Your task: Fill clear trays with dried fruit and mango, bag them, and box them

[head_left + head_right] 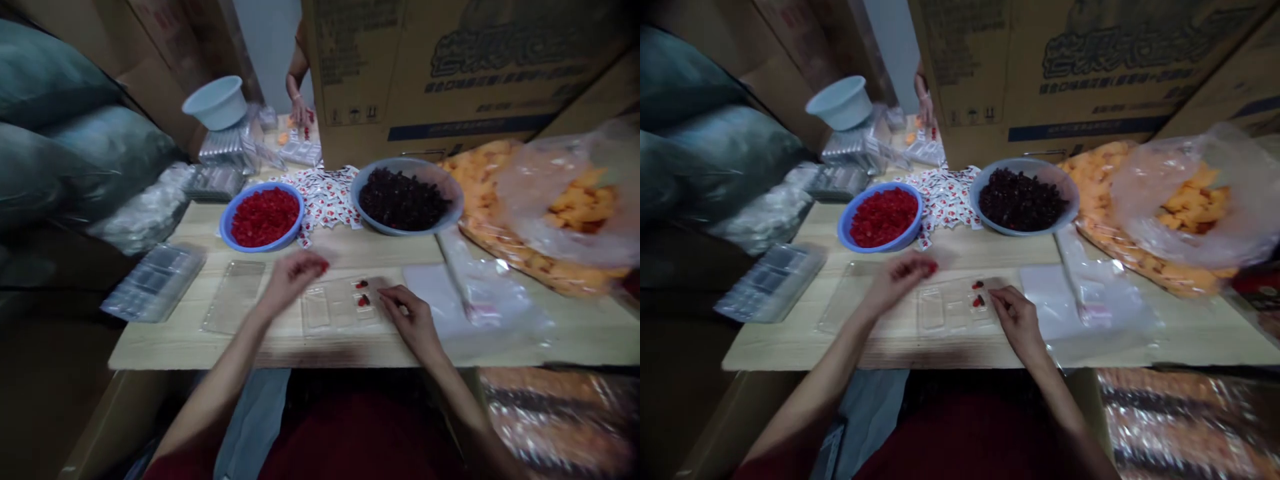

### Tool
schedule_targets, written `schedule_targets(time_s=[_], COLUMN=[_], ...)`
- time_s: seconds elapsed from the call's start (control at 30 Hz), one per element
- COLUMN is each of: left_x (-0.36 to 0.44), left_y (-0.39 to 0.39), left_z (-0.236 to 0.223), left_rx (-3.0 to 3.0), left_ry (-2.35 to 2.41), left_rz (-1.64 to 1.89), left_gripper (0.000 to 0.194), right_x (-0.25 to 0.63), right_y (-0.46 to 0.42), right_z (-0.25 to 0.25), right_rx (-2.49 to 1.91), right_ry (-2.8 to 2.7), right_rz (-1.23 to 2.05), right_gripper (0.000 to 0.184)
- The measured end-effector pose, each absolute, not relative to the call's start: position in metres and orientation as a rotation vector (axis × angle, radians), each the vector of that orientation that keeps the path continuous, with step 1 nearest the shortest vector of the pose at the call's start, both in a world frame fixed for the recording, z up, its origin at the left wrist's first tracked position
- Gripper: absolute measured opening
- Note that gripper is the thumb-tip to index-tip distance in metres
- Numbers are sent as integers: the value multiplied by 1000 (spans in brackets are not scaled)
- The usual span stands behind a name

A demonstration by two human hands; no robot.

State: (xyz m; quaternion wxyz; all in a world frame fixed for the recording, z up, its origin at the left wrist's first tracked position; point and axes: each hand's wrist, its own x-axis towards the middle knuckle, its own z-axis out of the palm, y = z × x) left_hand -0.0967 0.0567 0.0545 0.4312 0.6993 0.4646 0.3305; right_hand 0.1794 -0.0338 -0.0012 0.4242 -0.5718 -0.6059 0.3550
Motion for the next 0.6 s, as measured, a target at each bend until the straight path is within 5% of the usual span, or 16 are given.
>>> schedule_targets(time_s=[0.27, 0.6], left_x=[-10, -26], left_y=[-29, -36], left_z=[-27, -19], left_rx=[2280, 2428], left_ry=[940, 1060], left_rz=[728, 642], left_gripper=[27, 27], right_x=[181, 164], right_y=[-66, -59], right_z=[-16, -33], right_rx=[-1419, -1424], right_ry=[-1601, -1882], right_rz=[928, 635], right_gripper=[22, 23])
